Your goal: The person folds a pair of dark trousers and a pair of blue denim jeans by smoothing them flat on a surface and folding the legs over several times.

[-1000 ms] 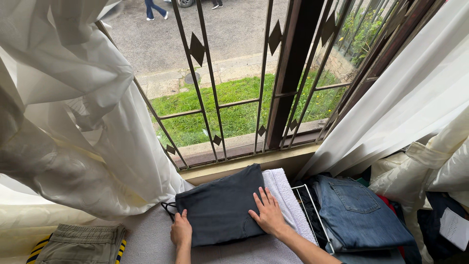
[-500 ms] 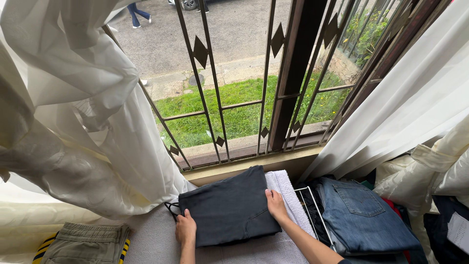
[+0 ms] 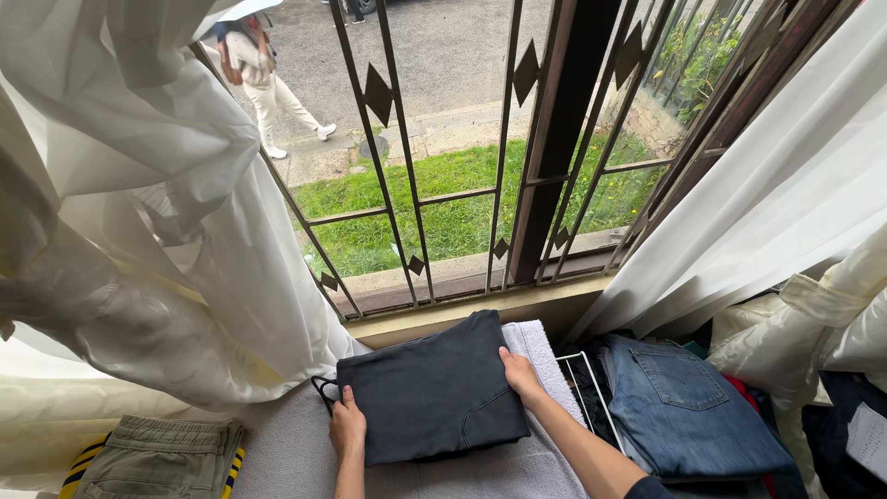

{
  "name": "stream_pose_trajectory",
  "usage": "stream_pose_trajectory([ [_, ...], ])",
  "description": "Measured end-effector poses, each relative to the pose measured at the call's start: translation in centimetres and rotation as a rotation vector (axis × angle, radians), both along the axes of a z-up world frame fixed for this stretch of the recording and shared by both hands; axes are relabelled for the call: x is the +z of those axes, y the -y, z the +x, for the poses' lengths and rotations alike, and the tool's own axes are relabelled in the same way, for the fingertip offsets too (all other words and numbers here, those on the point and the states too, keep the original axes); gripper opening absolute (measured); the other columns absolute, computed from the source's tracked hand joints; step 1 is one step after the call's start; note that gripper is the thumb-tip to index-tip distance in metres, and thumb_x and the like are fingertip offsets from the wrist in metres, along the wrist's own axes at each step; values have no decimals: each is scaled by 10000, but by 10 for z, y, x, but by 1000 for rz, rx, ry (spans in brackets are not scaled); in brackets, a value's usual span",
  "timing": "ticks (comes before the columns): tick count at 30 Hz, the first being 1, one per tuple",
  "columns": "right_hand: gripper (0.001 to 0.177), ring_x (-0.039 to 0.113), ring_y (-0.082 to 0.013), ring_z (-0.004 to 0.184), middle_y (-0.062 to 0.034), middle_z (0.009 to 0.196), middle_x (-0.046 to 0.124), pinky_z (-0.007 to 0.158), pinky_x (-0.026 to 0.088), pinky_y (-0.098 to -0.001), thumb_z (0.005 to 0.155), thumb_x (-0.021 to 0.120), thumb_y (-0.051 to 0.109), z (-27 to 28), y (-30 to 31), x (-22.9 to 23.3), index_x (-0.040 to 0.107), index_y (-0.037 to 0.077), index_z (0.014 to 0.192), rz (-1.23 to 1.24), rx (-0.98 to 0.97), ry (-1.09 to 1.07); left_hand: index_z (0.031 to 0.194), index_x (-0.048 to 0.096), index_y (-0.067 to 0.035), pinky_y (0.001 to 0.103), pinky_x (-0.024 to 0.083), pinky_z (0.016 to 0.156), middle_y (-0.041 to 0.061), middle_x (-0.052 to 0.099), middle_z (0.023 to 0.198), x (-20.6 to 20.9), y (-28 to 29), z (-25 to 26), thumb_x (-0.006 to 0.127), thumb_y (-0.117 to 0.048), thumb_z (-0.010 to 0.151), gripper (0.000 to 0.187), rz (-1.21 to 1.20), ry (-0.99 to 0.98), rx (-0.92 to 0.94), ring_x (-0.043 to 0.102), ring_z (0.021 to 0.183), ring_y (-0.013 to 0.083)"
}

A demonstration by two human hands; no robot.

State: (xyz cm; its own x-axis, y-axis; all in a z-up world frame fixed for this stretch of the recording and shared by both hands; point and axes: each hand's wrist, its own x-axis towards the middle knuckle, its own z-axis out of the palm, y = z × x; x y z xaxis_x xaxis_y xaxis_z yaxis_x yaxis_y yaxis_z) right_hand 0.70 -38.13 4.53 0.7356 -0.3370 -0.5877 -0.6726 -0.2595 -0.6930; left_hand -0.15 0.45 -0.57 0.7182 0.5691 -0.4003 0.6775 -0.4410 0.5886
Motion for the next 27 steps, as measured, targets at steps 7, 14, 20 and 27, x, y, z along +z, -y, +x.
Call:
stream_pose_trajectory([
  [7,501,606,-226,799,-42,842,700,747,438,-360,1055,426,496,-2,0,-7,592,118,771,8,-75,128,1241,678,-65,594,462,988,254,689,1287,13,6,4,243,-671,1065,766,-34,85,7,625,1167,523],
  [14,718,671,-286,1139,-108,1258,719,948,509,-385,946,446,696,-5,-1,11,658,90,1269,120,-100,-65,1152,699,-58,591,470,931,252,716,1211,9,7,6,262,-678,1063,764,-25,143,22,633,1120,520],
  [20,779,707,-305,1019,-132,1133,760,845,521,-374,870,585,717,5,13,-16,728,2,1144,82,-135,-42,1103,713,-52,567,471,927,250,732,1151,3,12,4,282,-649,1071,736,-1,194,6,643,1098,508],
  [27,553,647,-201,777,-41,848,725,672,455,-322,867,703,628,5,33,7,716,77,823,56,-159,93,1039,681,-35,587,464,906,277,735,1118,0,37,1,283,-649,1074,732,-6,190,8,630,1079,540],
])
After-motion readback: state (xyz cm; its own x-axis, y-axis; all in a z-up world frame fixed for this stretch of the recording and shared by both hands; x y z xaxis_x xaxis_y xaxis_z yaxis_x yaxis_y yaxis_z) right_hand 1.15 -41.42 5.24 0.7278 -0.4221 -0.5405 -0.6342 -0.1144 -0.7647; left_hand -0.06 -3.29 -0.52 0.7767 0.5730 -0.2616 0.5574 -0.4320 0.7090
